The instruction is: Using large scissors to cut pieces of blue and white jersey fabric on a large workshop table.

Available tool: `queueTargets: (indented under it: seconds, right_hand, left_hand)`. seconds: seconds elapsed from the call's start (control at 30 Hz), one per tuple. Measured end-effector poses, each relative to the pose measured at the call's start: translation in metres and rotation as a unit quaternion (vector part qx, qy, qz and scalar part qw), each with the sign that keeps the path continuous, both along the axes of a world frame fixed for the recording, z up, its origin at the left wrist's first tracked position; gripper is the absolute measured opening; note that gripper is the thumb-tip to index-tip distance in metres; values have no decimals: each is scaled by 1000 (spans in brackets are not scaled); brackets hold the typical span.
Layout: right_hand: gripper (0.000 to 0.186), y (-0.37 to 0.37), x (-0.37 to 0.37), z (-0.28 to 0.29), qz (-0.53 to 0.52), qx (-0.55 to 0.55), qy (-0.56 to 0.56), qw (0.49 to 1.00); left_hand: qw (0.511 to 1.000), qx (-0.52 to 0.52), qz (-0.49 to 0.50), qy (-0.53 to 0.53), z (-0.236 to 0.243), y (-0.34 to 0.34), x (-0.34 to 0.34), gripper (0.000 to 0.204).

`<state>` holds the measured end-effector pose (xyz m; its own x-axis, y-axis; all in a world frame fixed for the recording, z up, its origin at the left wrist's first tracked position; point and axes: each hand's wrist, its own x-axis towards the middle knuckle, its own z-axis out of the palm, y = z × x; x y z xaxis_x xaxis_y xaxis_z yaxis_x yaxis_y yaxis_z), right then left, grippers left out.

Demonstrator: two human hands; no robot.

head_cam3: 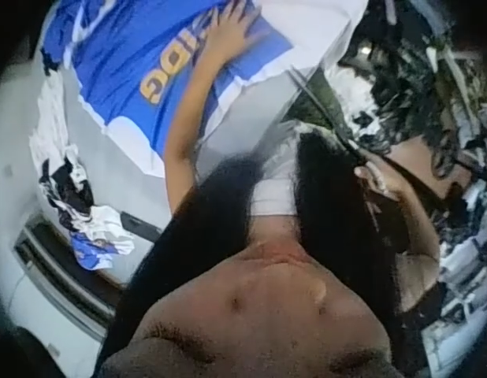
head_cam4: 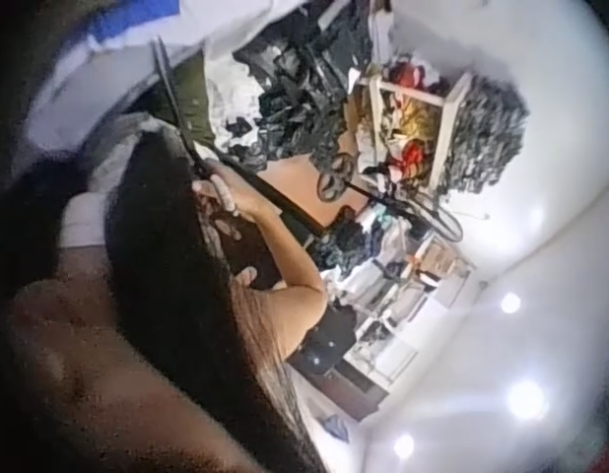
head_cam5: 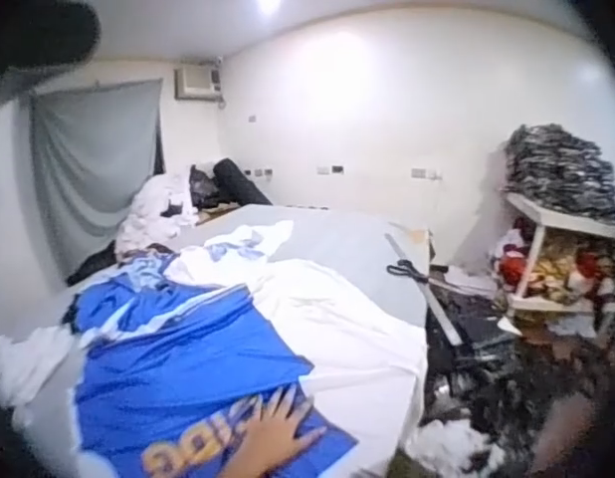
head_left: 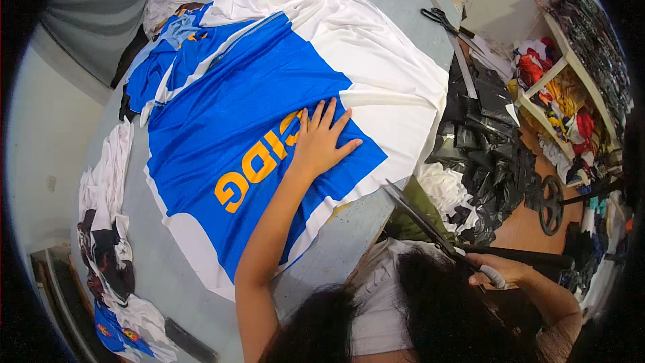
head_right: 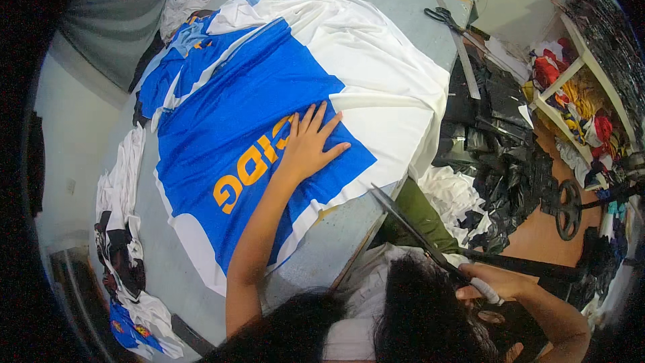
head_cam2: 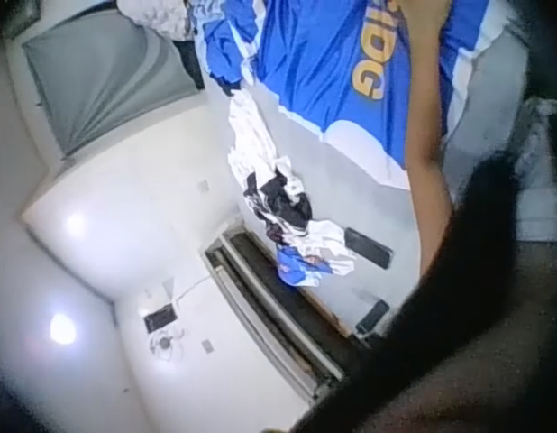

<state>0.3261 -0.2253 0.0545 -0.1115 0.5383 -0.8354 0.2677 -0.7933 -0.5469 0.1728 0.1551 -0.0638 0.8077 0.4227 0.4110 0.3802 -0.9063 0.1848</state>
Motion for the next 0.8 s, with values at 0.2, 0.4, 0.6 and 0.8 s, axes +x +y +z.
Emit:
queueTargets:
  seconds: [0.2,0.4,0.6,0.8]
  right_hand:
    - [97,34,4,2,-129,-28,44,990]
    - [48,15,21,-60,15,99,-51,994]
    - [59,21,25,-44,-29,76,-6,997]
    - [86,15,29,-50,12,59,-4,998]
  left_hand:
    - [993,-101,-36,46,2,-41,12,61]
    - [996,-67,-15,64,11,-53,-21,96]
    - [994,-79,-32,66,12,-64,-22,102]
    - [991,-95,-36,86,16,-66,-28,110]
